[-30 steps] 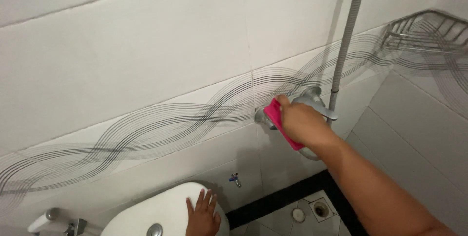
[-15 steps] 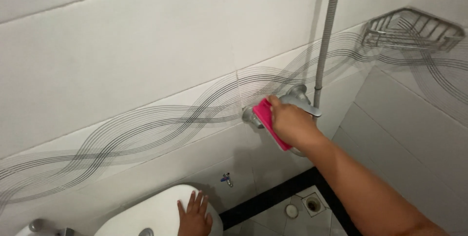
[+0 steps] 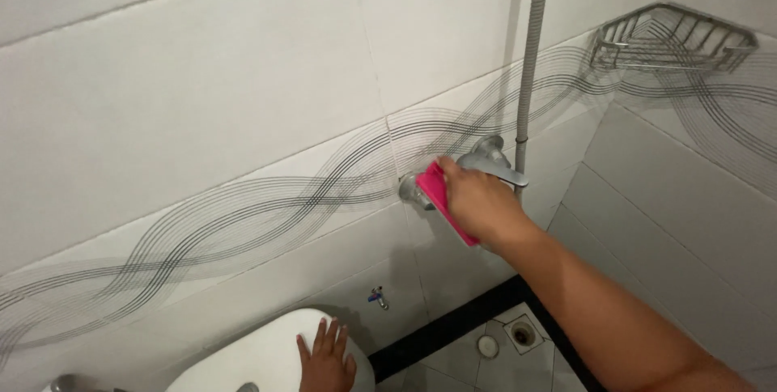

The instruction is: Scrubbing a shower faucet and the surrounding wall tiles using a pink sponge to remove dirt or grime.

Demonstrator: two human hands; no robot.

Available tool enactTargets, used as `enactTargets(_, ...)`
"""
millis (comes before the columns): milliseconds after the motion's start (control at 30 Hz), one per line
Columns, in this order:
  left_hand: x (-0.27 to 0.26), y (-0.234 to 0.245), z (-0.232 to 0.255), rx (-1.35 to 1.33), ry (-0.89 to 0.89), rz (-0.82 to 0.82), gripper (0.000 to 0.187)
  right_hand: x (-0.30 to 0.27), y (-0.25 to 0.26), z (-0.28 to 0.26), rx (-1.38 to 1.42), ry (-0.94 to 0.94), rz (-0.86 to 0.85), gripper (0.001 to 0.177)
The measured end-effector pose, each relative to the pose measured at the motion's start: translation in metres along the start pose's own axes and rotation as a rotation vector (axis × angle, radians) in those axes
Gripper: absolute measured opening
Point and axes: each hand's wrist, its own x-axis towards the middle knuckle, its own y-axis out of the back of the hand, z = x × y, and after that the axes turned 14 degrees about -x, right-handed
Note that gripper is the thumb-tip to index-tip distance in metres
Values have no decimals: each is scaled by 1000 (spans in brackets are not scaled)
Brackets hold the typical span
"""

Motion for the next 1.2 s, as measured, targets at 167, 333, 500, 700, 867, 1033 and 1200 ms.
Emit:
enactTargets(167,-2,-3,-4,0,-62,59,71,34,-19,10,-18,5,56,57)
enactTargets(333,-6,0,-1,-71,-76,103,69,8,-21,20,-66,-2,7,61)
enactTargets(500,-4,-10,-9,-21,-127,184,74,27,-31,13,-87,0,112,55)
enactTargets(700,0,-1,0,-23,-31,53,74,28,-22,11,-90,-8,26,58)
enactTargets(867,3,-17,-8,-34,-124,268,75,-1,-14,11,-83,8,33,60)
enactTargets(1033,-4,-11,-6,-15,-163,280,68,40,-26,10,-104,28,70,58)
enactTargets(1200,-3,-13,-6,-61,-196,350,70,20,-8,9,-138,-41,-79,62)
